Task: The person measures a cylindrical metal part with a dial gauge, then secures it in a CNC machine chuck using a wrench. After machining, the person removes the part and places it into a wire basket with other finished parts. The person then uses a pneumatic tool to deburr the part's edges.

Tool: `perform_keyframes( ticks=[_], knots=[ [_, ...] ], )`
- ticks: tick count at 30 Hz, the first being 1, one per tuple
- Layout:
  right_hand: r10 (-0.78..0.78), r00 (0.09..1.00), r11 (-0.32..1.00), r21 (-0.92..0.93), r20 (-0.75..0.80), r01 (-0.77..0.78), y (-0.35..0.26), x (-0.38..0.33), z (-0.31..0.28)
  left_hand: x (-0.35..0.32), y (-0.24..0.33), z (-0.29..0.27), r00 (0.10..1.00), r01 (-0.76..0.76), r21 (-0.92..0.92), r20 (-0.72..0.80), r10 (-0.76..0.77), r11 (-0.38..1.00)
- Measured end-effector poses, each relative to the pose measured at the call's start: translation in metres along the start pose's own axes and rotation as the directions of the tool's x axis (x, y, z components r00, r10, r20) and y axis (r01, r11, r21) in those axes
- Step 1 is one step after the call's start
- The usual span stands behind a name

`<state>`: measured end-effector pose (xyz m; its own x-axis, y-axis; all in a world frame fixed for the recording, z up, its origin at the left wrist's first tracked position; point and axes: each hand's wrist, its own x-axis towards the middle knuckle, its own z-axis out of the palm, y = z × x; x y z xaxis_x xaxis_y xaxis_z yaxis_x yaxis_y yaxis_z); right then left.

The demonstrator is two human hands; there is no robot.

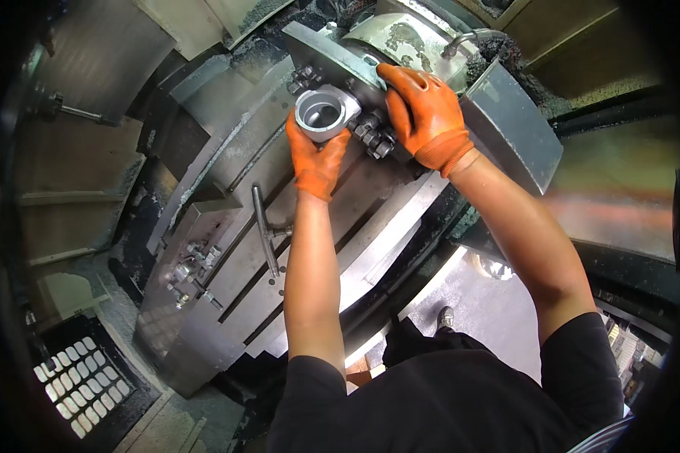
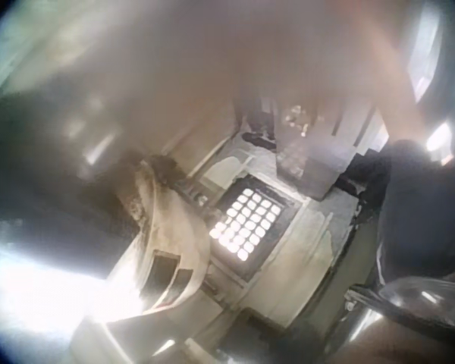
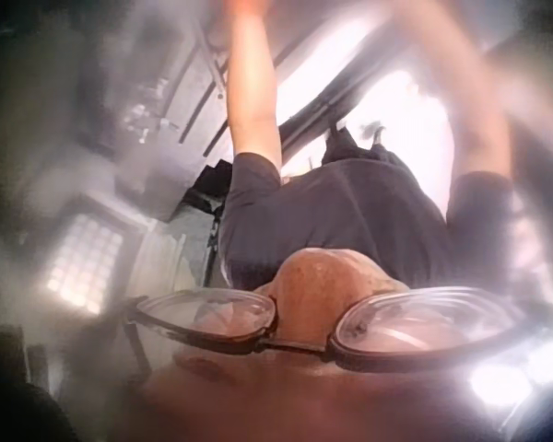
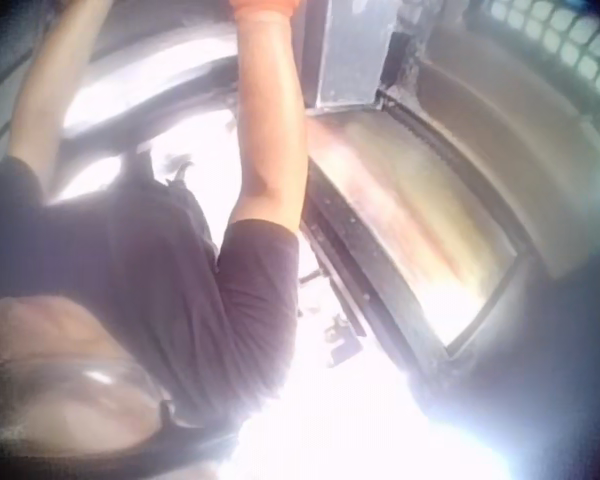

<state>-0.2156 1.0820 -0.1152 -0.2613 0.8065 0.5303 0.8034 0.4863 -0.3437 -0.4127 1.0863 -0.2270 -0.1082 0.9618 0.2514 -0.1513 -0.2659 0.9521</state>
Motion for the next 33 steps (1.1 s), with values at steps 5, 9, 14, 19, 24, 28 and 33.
perform_keyframes(
  ticks=[5, 9, 14, 19, 24, 28, 33],
  knots=[
    [-0.008, 1.000, 1.000, 0.010, -0.018, 0.008, 0.004, -0.001, -0.003, 0.000, 0.007, 0.005, 0.998, 0.059, -0.081, 0.016, -0.058, 0.995],
    [0.005, 1.000, 0.998, 0.061, 0.029, -0.007, -0.001, 0.002, -0.010, 0.008, 0.020, -0.003, 0.988, 0.136, -0.125, 0.088, -0.125, 0.983],
    [0.042, 0.999, 0.998, 0.055, 0.013, -0.043, 0.004, -0.002, -0.004, -0.004, 0.011, 0.010, 0.996, 0.092, -0.155, 0.003, -0.093, 0.984],
    [0.034, 0.999, 0.997, 0.065, -0.012, -0.034, 0.004, -0.002, -0.006, -0.002, 0.004, 0.005, 0.994, 0.102, -0.115, 0.054, -0.096, 0.988],
    [0.041, 0.999, 0.997, 0.067, 0.024, -0.043, 0.004, -0.001, -0.008, 0.000, 0.010, 0.001, 0.991, 0.096, -0.062, 0.099, -0.090, 0.993],
    [0.040, 0.998, 0.996, 0.084, 0.043, -0.043, 0.004, 0.001, -0.010, 0.000, 0.011, 0.002, 0.994, 0.092, -0.055, 0.067, -0.089, 0.994],
    [0.026, 1.000, 0.995, 0.096, -0.001, -0.026, 0.004, -0.001, -0.010, 0.004, 0.010, -0.004, 0.992, 0.072, -0.024, 0.107, -0.069, 0.997]
  ],
)
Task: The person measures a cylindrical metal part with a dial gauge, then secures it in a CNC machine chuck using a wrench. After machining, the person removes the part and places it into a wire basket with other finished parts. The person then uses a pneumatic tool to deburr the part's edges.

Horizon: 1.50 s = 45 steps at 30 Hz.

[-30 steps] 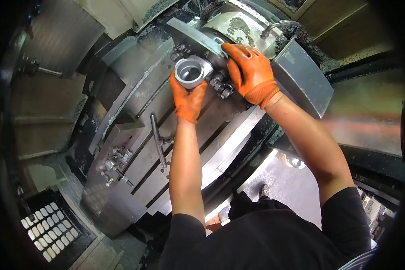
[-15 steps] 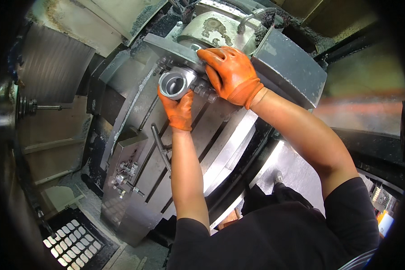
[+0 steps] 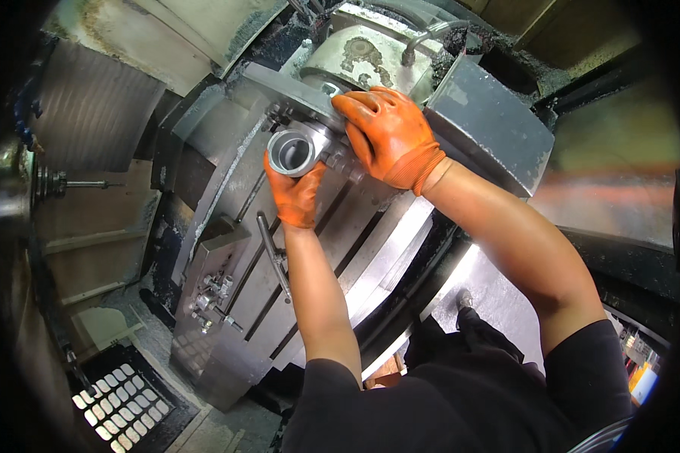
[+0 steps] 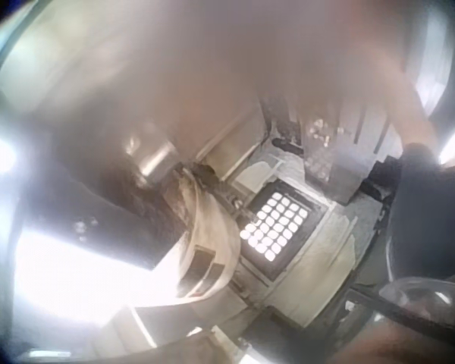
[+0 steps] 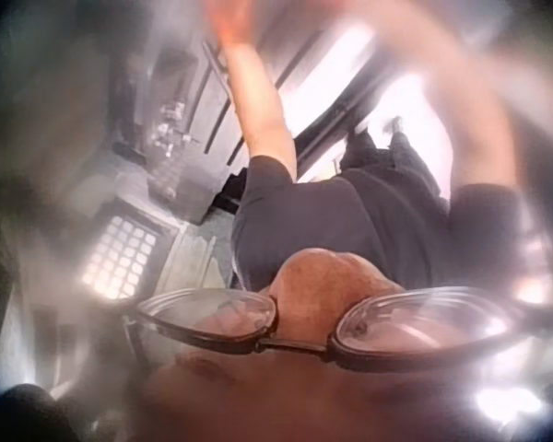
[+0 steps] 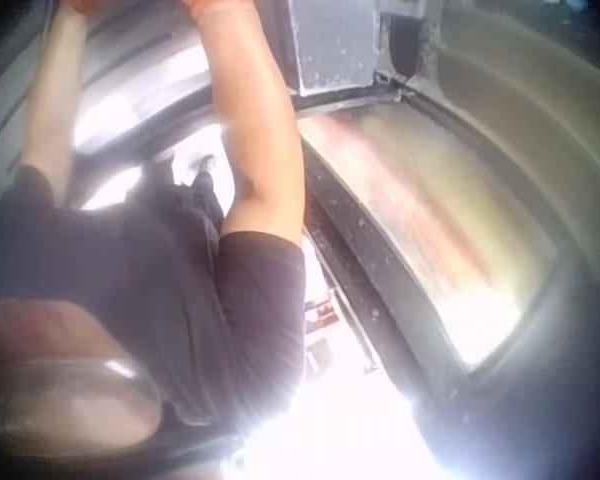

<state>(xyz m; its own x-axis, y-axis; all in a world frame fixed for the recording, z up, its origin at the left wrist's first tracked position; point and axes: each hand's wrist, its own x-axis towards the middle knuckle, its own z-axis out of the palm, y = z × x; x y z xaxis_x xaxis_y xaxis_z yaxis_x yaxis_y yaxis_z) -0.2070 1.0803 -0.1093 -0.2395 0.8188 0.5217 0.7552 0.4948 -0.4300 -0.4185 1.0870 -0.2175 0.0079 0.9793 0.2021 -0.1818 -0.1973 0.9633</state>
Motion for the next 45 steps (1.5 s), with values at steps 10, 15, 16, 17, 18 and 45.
perform_keyframes(
  ticks=[10, 15, 16, 17, 18, 45],
  knots=[
    [0.043, 0.998, 0.999, -0.002, 0.055, -0.043, 0.000, 0.001, -0.001, 0.004, 0.019, -0.006, 0.998, -0.034, 0.053, -0.044, 0.036, 0.998],
    [0.029, 0.998, 1.000, -0.007, 0.061, -0.029, -0.001, 0.002, -0.001, -0.003, 0.004, -0.003, 0.999, 0.004, -0.079, -0.046, -0.007, 0.997],
    [0.026, 0.998, 1.000, -0.012, 0.065, -0.026, -0.001, 0.002, -0.001, -0.004, 0.003, -0.003, 0.999, -0.002, -0.105, -0.051, -0.003, 0.995],
    [0.024, 0.997, 1.000, -0.017, 0.069, -0.022, -0.001, 0.002, -0.001, -0.004, 0.001, -0.003, 0.998, -0.014, -0.093, -0.054, 0.009, 0.996],
    [0.017, 0.999, 1.000, -0.017, 0.052, -0.016, 0.000, 0.002, 0.000, -0.003, 0.000, -0.003, 0.998, -0.027, -0.079, -0.057, 0.022, 0.996],
    [-0.048, 0.999, 0.998, -0.032, 0.000, 0.048, -0.002, 0.002, 0.004, 0.006, -0.031, -0.006, 0.998, -0.019, -0.033, 0.062, 0.021, 0.999]
  ],
)
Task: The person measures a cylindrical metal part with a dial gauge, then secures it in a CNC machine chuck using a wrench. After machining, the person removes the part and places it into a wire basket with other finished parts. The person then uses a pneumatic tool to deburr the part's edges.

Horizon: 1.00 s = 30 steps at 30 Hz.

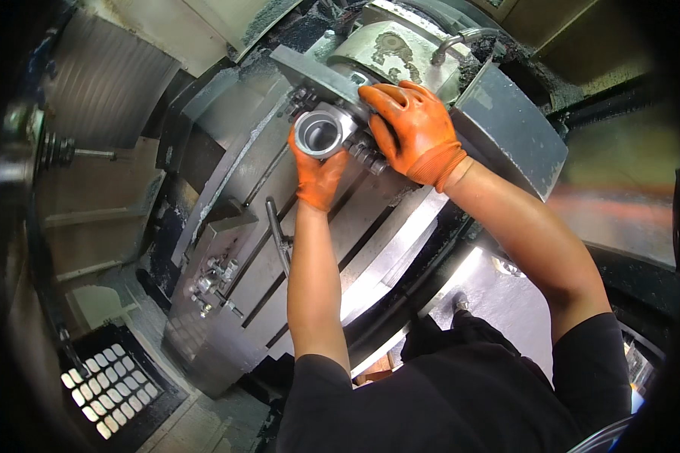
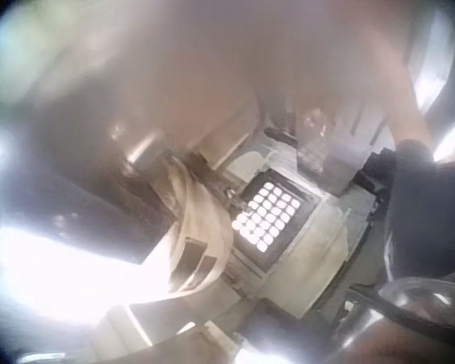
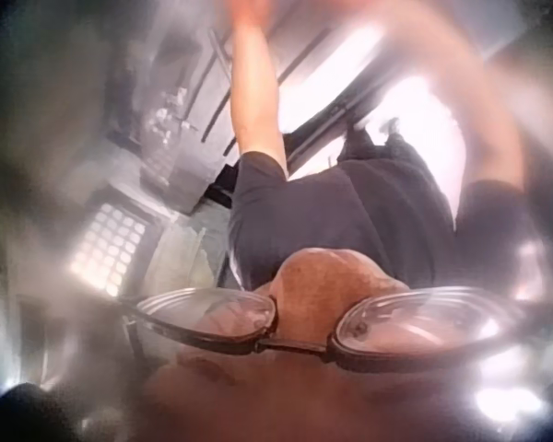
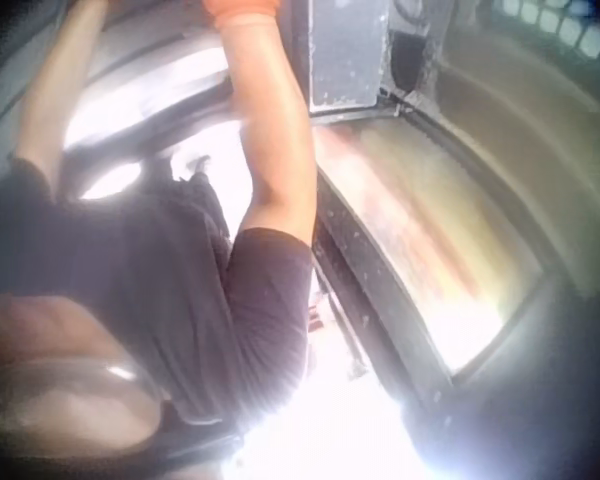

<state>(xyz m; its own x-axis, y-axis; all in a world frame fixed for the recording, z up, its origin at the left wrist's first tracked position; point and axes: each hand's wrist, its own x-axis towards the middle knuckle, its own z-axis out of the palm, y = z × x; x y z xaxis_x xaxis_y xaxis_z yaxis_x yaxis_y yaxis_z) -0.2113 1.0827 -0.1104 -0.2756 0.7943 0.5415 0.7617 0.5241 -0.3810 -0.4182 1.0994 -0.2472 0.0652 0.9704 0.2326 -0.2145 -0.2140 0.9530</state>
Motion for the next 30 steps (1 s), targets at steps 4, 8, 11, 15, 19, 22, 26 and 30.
perform_keyframes(
  ticks=[4, 8, 11, 15, 19, 22, 26, 30],
  knots=[
    [-0.067, 0.984, 0.990, -0.108, 0.162, 0.086, 0.002, -0.003, -0.005, 0.004, 0.002, 0.002, 1.000, -0.013, -0.049, -0.001, 0.013, 0.999],
    [-0.200, 0.870, 0.956, -0.103, 0.451, 0.273, -0.010, 0.016, -0.014, 0.013, -0.015, -0.006, 0.984, 0.171, -0.266, -0.002, -0.178, 0.949],
    [-0.179, 0.668, 0.867, -0.204, 0.723, 0.454, -0.024, 0.037, -0.007, 0.017, -0.035, -0.016, 0.909, 0.410, -0.350, 0.076, -0.411, 0.842],
    [-0.143, 0.563, 0.842, -0.198, 0.814, 0.501, -0.025, 0.049, 0.002, 0.007, -0.026, -0.039, 0.965, 0.227, 0.128, 0.102, -0.240, 0.966],
    [-0.163, 0.571, 0.822, -0.210, 0.804, 0.530, -0.023, 0.046, 0.000, 0.011, 0.007, -0.079, 0.991, 0.130, -0.220, 0.018, -0.129, 0.967],
    [-0.262, 0.615, 0.850, -0.123, 0.744, 0.512, -0.022, 0.049, 0.004, 0.037, -0.021, -0.085, 0.988, 0.058, 0.041, -0.146, -0.051, 0.998],
    [-0.300, 0.593, 0.854, -0.067, 0.747, 0.517, -0.024, 0.054, 0.007, 0.082, -0.032, -0.062, 0.999, 0.024, 0.323, -0.028, -0.015, 0.946],
    [-0.283, 0.598, 0.854, -0.088, 0.750, 0.513, -0.029, 0.056, 0.008, 0.101, -0.027, -0.059, 0.998, 0.058, 0.307, -0.024, -0.053, 0.950]
  ],
)
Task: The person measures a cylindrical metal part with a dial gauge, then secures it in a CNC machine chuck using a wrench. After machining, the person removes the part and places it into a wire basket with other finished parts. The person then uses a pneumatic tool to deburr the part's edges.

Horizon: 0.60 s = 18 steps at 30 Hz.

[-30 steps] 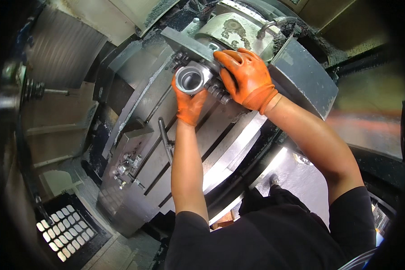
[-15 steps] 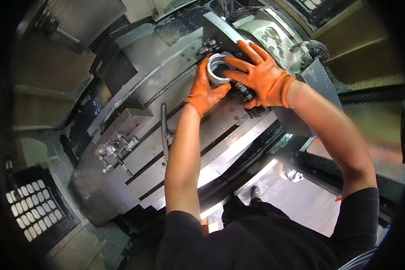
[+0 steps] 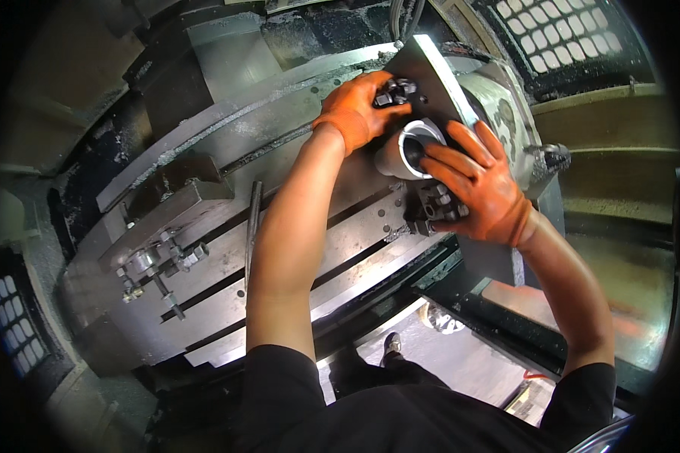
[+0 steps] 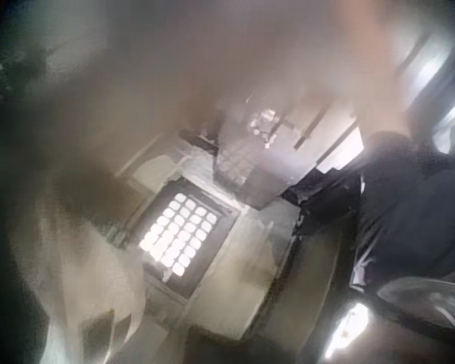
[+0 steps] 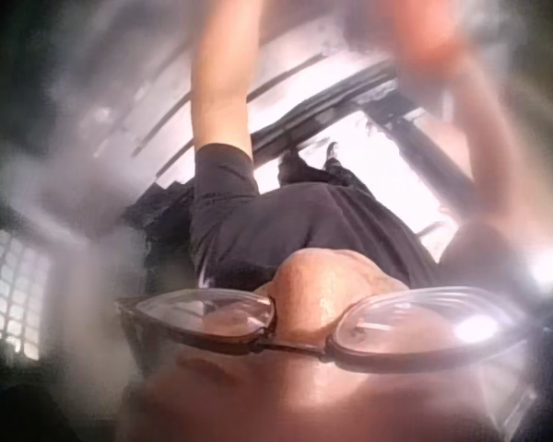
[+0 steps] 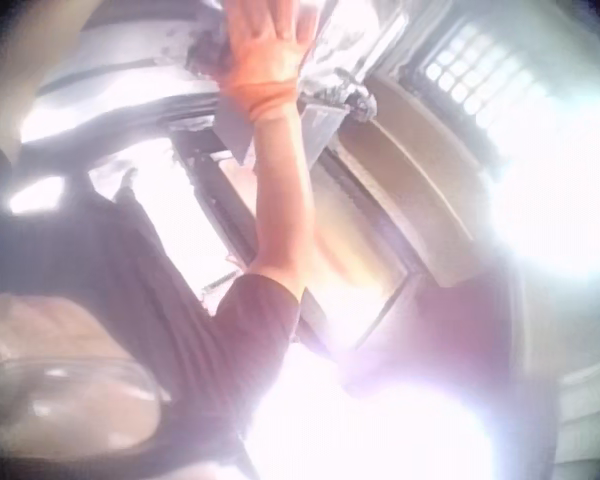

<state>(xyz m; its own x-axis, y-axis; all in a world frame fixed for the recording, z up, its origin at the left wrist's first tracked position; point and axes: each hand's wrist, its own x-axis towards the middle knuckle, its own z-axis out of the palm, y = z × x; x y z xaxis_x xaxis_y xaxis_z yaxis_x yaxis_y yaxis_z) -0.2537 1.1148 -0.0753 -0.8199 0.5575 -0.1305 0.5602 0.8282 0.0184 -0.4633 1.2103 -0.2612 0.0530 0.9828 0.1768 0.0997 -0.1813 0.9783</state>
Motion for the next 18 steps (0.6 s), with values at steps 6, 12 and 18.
perform_keyframes(
  ticks=[6, 12, 18],
  knots=[
    [0.014, 0.992, 0.999, -0.052, 0.127, -0.007, 0.001, 0.008, -0.002, 0.014, 0.014, -0.007, 0.979, 0.182, -0.298, -0.036, -0.201, 0.937],
    [0.016, 0.990, 0.999, -0.053, 0.137, -0.009, 0.004, 0.012, 0.002, -0.002, 0.046, -0.025, 0.920, 0.391, -0.356, 0.137, -0.366, 0.849],
    [-0.039, 0.995, 0.999, -0.031, 0.089, 0.042, 0.005, 0.016, 0.004, 0.014, 0.008, -0.003, 0.937, 0.343, -0.296, 0.043, -0.346, 0.892]
  ],
)
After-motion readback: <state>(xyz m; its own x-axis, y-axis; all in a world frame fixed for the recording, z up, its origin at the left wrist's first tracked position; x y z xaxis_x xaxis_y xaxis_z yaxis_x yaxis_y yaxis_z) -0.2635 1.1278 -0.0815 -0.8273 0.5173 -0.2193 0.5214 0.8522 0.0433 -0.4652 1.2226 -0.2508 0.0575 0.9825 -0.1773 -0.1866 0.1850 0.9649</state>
